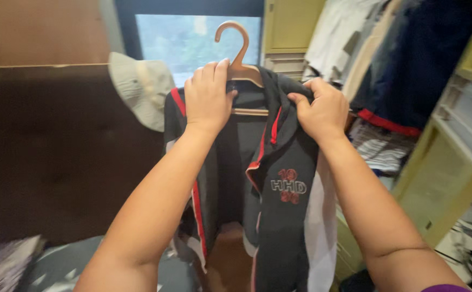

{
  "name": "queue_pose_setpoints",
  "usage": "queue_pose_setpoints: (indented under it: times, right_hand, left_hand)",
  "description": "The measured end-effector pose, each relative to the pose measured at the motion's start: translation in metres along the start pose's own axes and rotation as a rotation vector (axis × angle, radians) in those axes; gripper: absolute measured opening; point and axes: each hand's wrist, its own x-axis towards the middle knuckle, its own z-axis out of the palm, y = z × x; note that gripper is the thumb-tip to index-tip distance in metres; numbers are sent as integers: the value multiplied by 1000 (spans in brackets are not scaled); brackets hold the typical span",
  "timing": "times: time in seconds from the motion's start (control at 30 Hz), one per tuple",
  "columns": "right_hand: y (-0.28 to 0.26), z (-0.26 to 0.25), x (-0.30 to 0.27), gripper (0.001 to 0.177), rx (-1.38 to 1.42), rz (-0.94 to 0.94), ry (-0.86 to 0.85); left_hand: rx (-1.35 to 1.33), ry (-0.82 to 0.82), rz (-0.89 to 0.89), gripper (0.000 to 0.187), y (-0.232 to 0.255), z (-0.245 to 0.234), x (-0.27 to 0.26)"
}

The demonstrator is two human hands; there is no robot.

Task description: The person picks up clothes from a bed, places them on hangers, and hangs them in a wardrobe. The person handles a blue and red garment, a dark jacket, and a dark and white garment, placing each on a hanger and then into the wardrobe.

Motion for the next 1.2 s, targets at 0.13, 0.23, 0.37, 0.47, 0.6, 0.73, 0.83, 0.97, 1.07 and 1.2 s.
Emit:
queue_pose_setpoints:
  times: [0.13, 0.23, 0.37, 0.47, 0.6, 0.73, 0.83, 0.97, 1.07, 1.2]
  right_hand:
    - [12, -2, 2, 35, -34, 69, -21]
    - [30, -5, 7, 35, -72, 130, -66]
    - [78, -12, 28, 33, 146, 258, -306]
    - [131, -24, 40, 32, 781, 393, -529]
    - [181, -15, 47, 56, 1536, 277, -628]
    - [195, 22, 45, 61, 1351, 458, -705]
    - [198, 24, 45, 64, 1713, 683, -688]
    - [201, 6, 52, 60, 1702, 677, -603]
    - [209, -7, 60, 59, 1517, 722, -491]
    - [220, -19, 69, 60, 1349, 758, -408]
  left_hand:
    - [22, 24, 34, 49, -3, 48, 9]
    - [24, 2, 51, 30, -2, 84, 18]
    - [-66, -13, 39, 30, 9, 129, 32]
    - [-100, -55, 10, 28, 14, 162, 40]
    - [-288, -90, -15, 41, 30, 194, 48]
    - [-381, -144, -5, 36, 57, 217, 56]
    - [-442, -137, 16, 35, 77, 237, 66]
    - [-568, -162, 22, 34, 108, 267, 87]
    - [-625, -183, 65, 32, 134, 293, 102]
    - [-749, -191, 110, 37, 163, 324, 115]
